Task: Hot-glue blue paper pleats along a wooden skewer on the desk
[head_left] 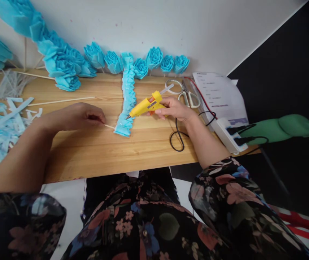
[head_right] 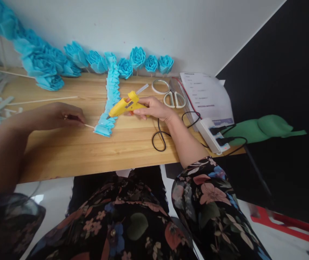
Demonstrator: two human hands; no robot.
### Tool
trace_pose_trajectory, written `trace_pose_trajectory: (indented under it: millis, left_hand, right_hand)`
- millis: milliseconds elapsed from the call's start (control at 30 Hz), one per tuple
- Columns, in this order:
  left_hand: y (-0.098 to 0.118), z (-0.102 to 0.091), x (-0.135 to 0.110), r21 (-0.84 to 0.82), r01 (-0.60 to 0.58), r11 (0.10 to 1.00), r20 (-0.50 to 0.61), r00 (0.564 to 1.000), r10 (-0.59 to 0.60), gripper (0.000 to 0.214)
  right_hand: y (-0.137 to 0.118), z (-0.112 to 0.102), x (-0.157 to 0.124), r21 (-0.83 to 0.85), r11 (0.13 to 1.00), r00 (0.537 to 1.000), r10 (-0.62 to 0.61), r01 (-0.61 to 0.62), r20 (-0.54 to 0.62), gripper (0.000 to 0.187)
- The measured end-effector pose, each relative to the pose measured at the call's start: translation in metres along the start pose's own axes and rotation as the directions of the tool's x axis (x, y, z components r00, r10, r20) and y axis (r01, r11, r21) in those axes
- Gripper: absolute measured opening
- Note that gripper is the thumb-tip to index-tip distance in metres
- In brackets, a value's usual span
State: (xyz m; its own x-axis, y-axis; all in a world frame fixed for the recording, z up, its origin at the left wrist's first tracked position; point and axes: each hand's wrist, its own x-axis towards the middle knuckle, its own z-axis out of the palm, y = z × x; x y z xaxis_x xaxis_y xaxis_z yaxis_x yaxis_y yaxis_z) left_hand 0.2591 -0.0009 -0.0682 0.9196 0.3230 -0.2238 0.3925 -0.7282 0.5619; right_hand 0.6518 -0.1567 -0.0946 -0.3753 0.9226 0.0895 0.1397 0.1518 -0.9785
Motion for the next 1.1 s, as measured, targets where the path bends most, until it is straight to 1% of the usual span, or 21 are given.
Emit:
trace_pose_trajectory:
  millis: [233,400,467,567,733,1000,1100]
  left_hand:
    - [0.0013,-0.0006,-0.0011,-0.033,-0.023,0.999,-0.006,1.000,0.023,0.046]
    - [-0.0010,0.0000,-0.0007,-0.045,-0.043,0.998,0.007,0.999,0.043,0.045]
    - [-0.0007,0.0001,-0.0003,-0.045,-0.034,0.998,0.019,0.999,0.035,0.045]
    - [0.0010,0.0007,0.0003,-0.039,-0.013,0.999,0.028,1.000,0.014,0.044]
    - [0.0016,0.0021,0.0012,-0.024,-0.007,1.000,0.005,1.000,0.007,0.040]
    - [0.0011,0.0013,0.0003,0.000,0.014,1.000,0.037,0.999,-0.014,0.040]
    - [0.0023,0.0011,0.0006,-0.004,0.008,1.000,0.028,1.000,-0.008,0.041]
  right_hand:
    - [-0.0004,0.0035,0.0005,-0.017,0.999,0.999,0.040,-0.040,-0.005,0.043]
    - [0.0009,0.0044,0.0012,-0.025,1.000,1.000,0.019,-0.019,-0.012,0.046]
    - [0.0000,0.0057,0.0015,-0.054,0.998,1.000,0.021,-0.022,-0.005,0.047]
    - [-0.0032,0.0082,0.0016,-0.136,0.988,0.997,0.069,-0.067,0.014,0.044]
    - [-0.0062,0.0095,0.0014,-0.207,0.975,0.995,0.093,-0.085,0.030,0.045]
    - [-0.0081,0.0096,0.0019,-0.191,0.975,0.993,0.120,-0.114,0.022,0.042]
    - [-0.0050,0.0080,0.0015,-0.165,0.981,0.993,0.111,-0.104,0.029,0.043]
